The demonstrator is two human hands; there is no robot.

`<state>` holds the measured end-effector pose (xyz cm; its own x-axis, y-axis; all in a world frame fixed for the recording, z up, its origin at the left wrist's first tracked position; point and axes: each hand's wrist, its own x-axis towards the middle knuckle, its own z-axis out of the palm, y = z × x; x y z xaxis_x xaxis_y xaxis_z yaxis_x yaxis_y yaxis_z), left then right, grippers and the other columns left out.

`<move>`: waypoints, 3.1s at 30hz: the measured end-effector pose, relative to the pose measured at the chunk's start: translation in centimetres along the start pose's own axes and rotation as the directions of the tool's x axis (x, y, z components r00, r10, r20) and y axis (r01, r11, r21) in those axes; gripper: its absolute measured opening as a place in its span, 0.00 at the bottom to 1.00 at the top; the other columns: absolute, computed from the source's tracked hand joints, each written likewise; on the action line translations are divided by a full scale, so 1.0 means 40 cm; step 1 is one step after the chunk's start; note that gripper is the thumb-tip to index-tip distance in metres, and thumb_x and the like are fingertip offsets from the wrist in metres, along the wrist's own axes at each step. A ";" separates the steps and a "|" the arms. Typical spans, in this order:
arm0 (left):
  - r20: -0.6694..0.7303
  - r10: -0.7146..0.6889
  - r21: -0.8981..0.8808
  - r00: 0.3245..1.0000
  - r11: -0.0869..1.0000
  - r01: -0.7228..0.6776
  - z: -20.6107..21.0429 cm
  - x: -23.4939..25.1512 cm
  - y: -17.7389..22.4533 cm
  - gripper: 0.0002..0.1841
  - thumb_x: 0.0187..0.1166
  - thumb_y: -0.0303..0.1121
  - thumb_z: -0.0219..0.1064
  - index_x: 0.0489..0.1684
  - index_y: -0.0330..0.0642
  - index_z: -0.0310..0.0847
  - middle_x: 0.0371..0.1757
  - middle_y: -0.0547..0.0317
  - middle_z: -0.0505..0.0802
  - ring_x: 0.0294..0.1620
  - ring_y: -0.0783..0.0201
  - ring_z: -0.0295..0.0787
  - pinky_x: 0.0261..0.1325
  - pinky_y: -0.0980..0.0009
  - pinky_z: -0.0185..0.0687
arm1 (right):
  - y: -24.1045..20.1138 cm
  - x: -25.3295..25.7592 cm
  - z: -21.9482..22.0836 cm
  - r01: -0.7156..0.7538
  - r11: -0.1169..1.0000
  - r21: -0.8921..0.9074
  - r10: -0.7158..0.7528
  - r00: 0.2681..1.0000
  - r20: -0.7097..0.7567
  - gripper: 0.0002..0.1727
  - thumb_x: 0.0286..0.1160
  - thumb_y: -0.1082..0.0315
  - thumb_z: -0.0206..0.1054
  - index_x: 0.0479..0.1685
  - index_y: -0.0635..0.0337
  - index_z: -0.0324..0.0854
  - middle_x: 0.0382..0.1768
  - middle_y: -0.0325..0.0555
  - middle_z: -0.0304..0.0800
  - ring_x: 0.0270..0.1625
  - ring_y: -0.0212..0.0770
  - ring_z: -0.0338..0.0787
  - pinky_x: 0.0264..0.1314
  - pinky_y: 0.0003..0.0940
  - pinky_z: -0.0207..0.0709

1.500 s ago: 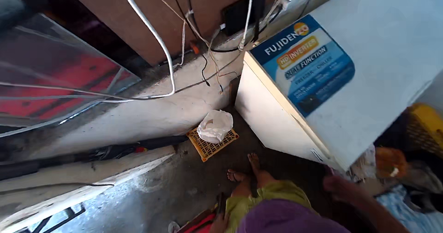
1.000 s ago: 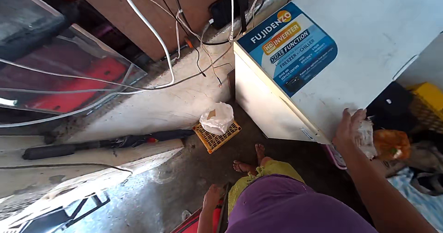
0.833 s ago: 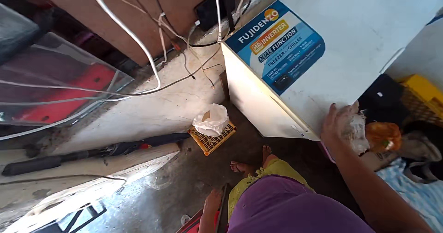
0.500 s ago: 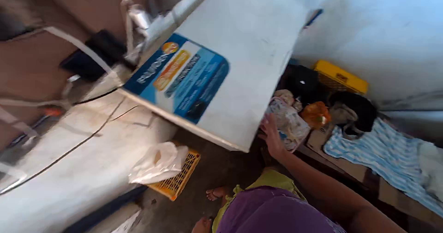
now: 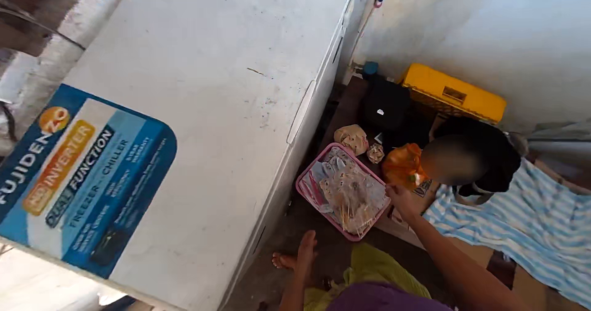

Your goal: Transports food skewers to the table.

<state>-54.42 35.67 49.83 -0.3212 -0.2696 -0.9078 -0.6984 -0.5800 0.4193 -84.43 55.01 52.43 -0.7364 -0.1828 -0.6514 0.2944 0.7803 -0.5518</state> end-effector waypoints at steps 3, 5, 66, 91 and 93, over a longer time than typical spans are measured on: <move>-0.119 -0.099 -0.271 0.988 0.960 0.064 0.073 0.124 0.078 0.38 0.92 0.61 0.41 0.94 0.43 0.50 0.92 0.40 0.62 0.90 0.40 0.58 0.81 0.34 0.61 | -0.034 0.154 0.004 -0.003 0.981 -0.193 0.034 0.987 0.155 0.26 0.94 0.55 0.52 0.73 0.68 0.78 0.67 0.66 0.85 0.71 0.59 0.84 0.78 0.58 0.71; -0.150 -0.150 -0.351 0.977 0.932 0.089 0.096 0.197 0.091 0.41 0.90 0.66 0.37 0.95 0.46 0.47 0.94 0.42 0.57 0.93 0.40 0.51 0.84 0.31 0.54 | -0.050 0.244 0.046 0.054 0.953 -0.298 0.018 0.972 0.234 0.28 0.94 0.52 0.50 0.72 0.66 0.80 0.68 0.66 0.85 0.74 0.60 0.83 0.80 0.59 0.68; -0.502 -0.813 -0.217 0.295 -0.211 -0.953 -1.462 -0.792 -0.962 0.35 0.91 0.60 0.47 0.75 0.35 0.76 0.70 0.41 0.88 0.70 0.51 0.86 0.73 0.50 0.80 | -0.601 -1.567 2.089 0.898 0.440 -0.014 0.015 0.008 1.000 0.21 0.83 0.65 0.63 0.66 0.73 0.79 0.50 0.63 0.86 0.48 0.50 0.84 0.54 0.52 0.78; -0.320 -0.894 0.141 0.314 -0.373 -0.917 -2.232 -1.408 -1.945 0.34 0.90 0.60 0.47 0.66 0.34 0.81 0.53 0.44 0.94 0.53 0.55 0.93 0.58 0.53 0.88 | -0.082 -2.883 3.083 0.957 0.290 -0.016 0.275 -0.067 0.959 0.16 0.87 0.62 0.58 0.45 0.69 0.81 0.29 0.45 0.79 0.30 0.35 0.78 0.34 0.36 0.75; -0.353 -0.886 0.135 0.301 -0.366 -0.921 -2.313 -1.451 -2.048 0.37 0.90 0.63 0.44 0.65 0.34 0.82 0.52 0.43 0.95 0.53 0.54 0.93 0.58 0.53 0.88 | -0.033 -2.994 3.178 0.957 0.290 -0.002 0.294 -0.087 0.952 0.16 0.88 0.61 0.58 0.47 0.68 0.81 0.30 0.44 0.78 0.31 0.34 0.76 0.35 0.35 0.73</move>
<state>80.60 27.71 68.34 0.7476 0.1617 -0.6441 0.4654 0.5644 0.6818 80.81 -0.15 64.96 0.7307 -0.3238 -0.6011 -0.6204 0.0526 -0.7825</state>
